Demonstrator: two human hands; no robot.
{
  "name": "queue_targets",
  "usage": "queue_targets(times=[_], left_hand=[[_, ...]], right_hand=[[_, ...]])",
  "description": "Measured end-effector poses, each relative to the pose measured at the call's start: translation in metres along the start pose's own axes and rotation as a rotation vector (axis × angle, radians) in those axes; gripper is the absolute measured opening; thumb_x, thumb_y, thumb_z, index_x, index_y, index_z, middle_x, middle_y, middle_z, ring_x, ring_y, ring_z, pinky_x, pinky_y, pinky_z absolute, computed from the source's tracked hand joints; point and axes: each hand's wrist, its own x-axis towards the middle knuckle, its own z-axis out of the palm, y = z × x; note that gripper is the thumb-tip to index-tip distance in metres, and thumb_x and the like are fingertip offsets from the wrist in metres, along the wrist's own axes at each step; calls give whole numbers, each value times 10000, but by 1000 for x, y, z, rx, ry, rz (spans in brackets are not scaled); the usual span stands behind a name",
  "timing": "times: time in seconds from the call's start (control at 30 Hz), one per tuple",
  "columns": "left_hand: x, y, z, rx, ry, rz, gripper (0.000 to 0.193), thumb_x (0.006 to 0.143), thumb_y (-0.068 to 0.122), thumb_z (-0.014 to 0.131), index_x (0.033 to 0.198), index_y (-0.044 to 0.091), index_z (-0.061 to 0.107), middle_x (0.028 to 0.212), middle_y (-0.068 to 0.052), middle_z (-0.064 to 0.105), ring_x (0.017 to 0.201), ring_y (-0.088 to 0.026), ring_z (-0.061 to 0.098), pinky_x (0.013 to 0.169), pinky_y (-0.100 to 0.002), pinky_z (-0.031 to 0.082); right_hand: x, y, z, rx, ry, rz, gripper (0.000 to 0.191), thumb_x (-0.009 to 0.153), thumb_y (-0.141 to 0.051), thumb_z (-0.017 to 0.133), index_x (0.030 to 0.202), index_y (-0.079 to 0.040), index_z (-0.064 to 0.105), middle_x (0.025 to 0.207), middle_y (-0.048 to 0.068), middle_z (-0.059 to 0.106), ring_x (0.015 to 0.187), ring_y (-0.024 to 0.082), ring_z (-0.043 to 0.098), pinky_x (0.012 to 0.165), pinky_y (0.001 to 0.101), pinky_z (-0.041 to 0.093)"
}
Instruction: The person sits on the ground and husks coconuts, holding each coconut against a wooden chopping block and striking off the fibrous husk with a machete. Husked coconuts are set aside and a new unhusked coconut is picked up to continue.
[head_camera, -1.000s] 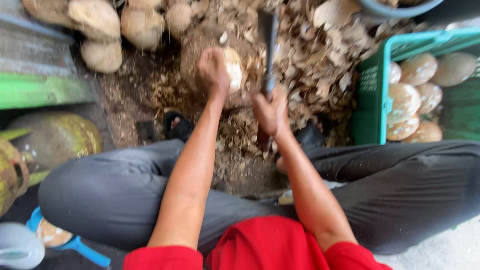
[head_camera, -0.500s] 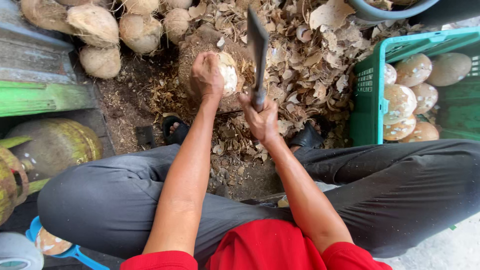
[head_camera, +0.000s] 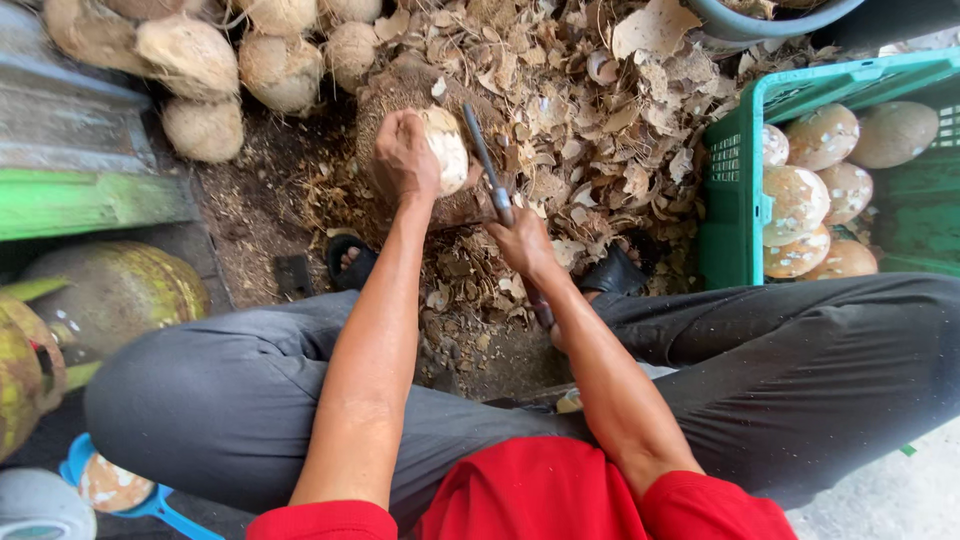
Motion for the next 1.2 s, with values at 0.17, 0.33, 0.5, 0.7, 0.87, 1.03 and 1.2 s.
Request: queue_targets(times=[0.17, 0.33, 0.5, 0.7, 0.87, 1.03, 1.2], left_hand=[[-2, -7, 1, 95, 67, 220, 361, 1000, 478, 494, 908, 189, 690, 883, -42, 713, 747, -175, 619, 660, -356, 485], [3, -4, 2, 139, 93, 207, 328, 975, 469, 506, 912, 216, 704, 843, 3, 691, 719, -146, 589, 637, -328, 448], [-2, 0, -3, 114, 18, 90, 307, 969, 488, 473, 965, 254, 672, 865, 45, 680, 666, -160, 573, 546, -360, 401], [-4, 0, -4, 214, 83, 190, 279, 995, 445, 534, 1010, 218, 697, 950, -15, 706, 821, -188, 632, 688, -326, 460], [-13, 4, -11, 83, 60, 259, 243, 992, 408, 570, 980, 206, 706, 946, 1, 731, 851, -208, 679, 735, -335, 495], [-12, 6, -17, 76, 132, 254, 244, 957, 397, 566, 971, 220, 733, 934, -36, 740, 793, -211, 658, 641, -335, 478], [4, -11, -11, 44, 75, 13, 359, 1004, 459, 462, 880, 207, 687, 847, -15, 738, 670, -198, 580, 545, -373, 355]], right_hand=[[-5, 0, -4, 91, 115, -250, 293, 923, -320, 714, 749, -134, 569, 595, 15, 560, 497, 103, 493, 444, 332, 416], [-8, -12, 3, 200, 117, -263, 389, 970, -347, 669, 707, -121, 492, 589, -31, 504, 469, 113, 429, 417, 334, 397], [-13, -21, 1, 1, 6, -164, 269, 978, -374, 641, 767, -215, 593, 576, -30, 488, 467, 102, 424, 439, 300, 386], [-10, -8, 2, 129, 76, -332, 425, 1000, -365, 653, 682, -120, 516, 580, -12, 517, 473, 109, 446, 446, 312, 390], [3, 3, 8, 25, -108, 91, 282, 973, -303, 616, 731, -162, 576, 590, -11, 521, 444, 110, 413, 407, 305, 387], [0, 0, -10, 181, -26, -112, 276, 958, -266, 635, 734, -152, 519, 593, -10, 516, 436, 90, 437, 383, 281, 405], [-1, -6, -4, 292, 68, -367, 375, 1039, -250, 645, 711, -86, 564, 589, 21, 550, 435, 105, 454, 388, 289, 394]])
